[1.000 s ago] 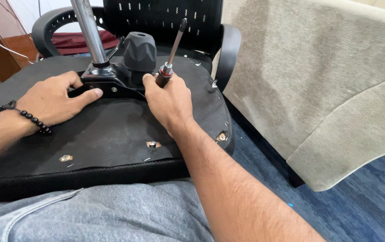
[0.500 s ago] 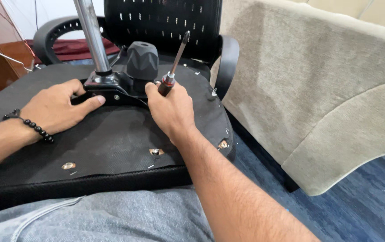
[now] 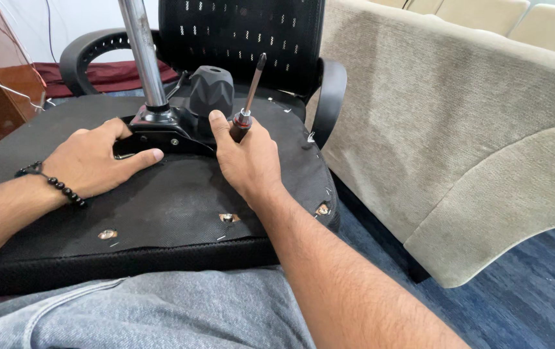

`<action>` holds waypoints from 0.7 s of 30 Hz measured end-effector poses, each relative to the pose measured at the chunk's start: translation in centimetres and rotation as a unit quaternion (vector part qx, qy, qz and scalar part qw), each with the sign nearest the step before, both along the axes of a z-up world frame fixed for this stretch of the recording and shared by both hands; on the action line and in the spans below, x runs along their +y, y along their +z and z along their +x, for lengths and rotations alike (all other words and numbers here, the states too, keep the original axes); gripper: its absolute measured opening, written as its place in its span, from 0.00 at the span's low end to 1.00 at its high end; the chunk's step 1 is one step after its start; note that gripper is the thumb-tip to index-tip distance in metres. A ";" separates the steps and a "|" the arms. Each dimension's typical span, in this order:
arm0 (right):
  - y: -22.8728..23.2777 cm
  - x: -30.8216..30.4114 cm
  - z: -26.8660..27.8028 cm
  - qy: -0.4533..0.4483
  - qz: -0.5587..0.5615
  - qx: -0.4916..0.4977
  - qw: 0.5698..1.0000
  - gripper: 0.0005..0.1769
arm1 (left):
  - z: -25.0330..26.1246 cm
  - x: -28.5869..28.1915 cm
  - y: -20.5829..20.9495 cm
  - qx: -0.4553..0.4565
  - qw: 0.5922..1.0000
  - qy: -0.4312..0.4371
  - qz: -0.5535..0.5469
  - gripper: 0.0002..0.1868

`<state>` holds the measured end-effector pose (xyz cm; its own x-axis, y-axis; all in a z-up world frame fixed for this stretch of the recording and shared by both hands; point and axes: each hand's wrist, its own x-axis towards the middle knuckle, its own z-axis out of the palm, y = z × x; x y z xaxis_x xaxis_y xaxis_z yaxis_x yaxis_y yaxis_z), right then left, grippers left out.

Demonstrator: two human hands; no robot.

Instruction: The person uses a screwdriver to tighten screws on the underside of an office chair seat, securing the gas lift mechanism. The person then switches to a socket wrench to tighten additional bolts on the same mechanism.

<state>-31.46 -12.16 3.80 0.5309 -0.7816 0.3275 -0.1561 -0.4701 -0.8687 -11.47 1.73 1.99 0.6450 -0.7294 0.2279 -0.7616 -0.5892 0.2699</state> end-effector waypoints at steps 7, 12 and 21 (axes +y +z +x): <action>-0.2 -0.9 -0.2 -0.019 -0.025 0.016 0.999 0.31 | -0.1 -0.9 -0.2 -0.023 0.998 -0.038 -0.036 0.44; -0.1 -1.2 -0.3 -0.019 -0.012 0.011 1.000 0.31 | -0.2 -1.2 -0.2 -0.002 1.000 -0.010 -0.005 0.44; 0.2 -0.9 -0.5 -0.016 0.002 0.014 1.000 0.29 | -0.7 -0.9 0.1 -0.019 0.999 -0.030 -0.021 0.45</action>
<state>-31.95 -13.07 4.00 0.5144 -0.7996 0.3098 -0.1948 -0.4608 -0.8659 -12.13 0.87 2.05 0.5901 -0.7564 0.2821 -0.8058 -0.5306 0.2630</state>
